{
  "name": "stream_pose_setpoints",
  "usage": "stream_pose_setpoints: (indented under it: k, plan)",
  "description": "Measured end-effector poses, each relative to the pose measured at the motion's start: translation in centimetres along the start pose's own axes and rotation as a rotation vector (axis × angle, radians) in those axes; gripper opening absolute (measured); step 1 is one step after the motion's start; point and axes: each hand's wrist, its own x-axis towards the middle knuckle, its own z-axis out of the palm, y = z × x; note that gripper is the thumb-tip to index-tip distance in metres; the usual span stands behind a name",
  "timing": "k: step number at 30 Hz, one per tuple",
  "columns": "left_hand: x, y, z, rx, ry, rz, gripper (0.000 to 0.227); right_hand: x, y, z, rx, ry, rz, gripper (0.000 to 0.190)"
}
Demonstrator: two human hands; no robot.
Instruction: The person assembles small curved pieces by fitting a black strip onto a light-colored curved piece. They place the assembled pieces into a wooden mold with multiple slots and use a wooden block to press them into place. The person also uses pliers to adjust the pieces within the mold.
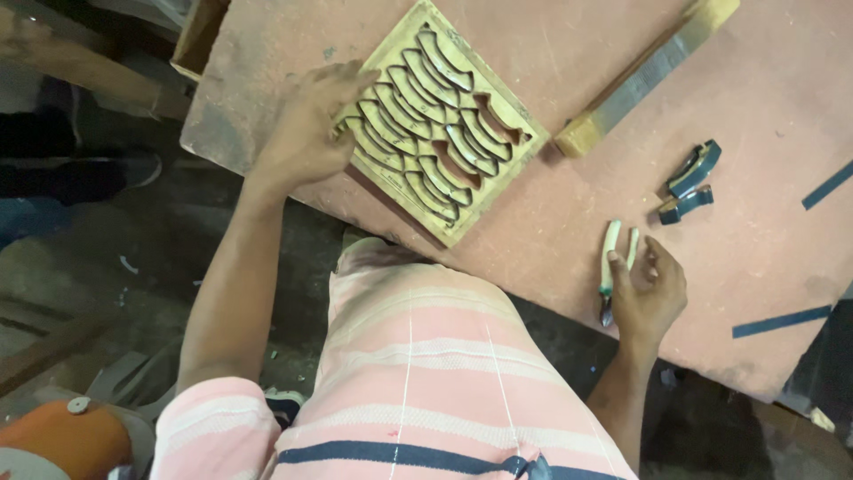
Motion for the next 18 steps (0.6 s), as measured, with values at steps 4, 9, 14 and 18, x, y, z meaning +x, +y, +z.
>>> stream_pose_setpoints:
  k: [4,9,14,18]
  plan:
    - [0.7,0.7,1.4,0.046,0.134,0.036,0.060,0.5,-1.0,-0.3,-0.043,-0.089,-0.144,0.056]
    - [0.3,4.2,5.7,0.242,0.089,0.282,0.036,1.4,-1.1,-0.6,0.204,-0.274,0.004,0.044]
    - [1.2,7.5,9.8,0.216,0.029,0.368,0.033,2.0,-3.5,-0.7,0.870,-0.135,0.237,0.044]
    - [1.3,10.4,13.0,0.348,-0.111,0.570,0.031,6.0,-8.3,1.1,0.446,-0.035,-0.109,0.053]
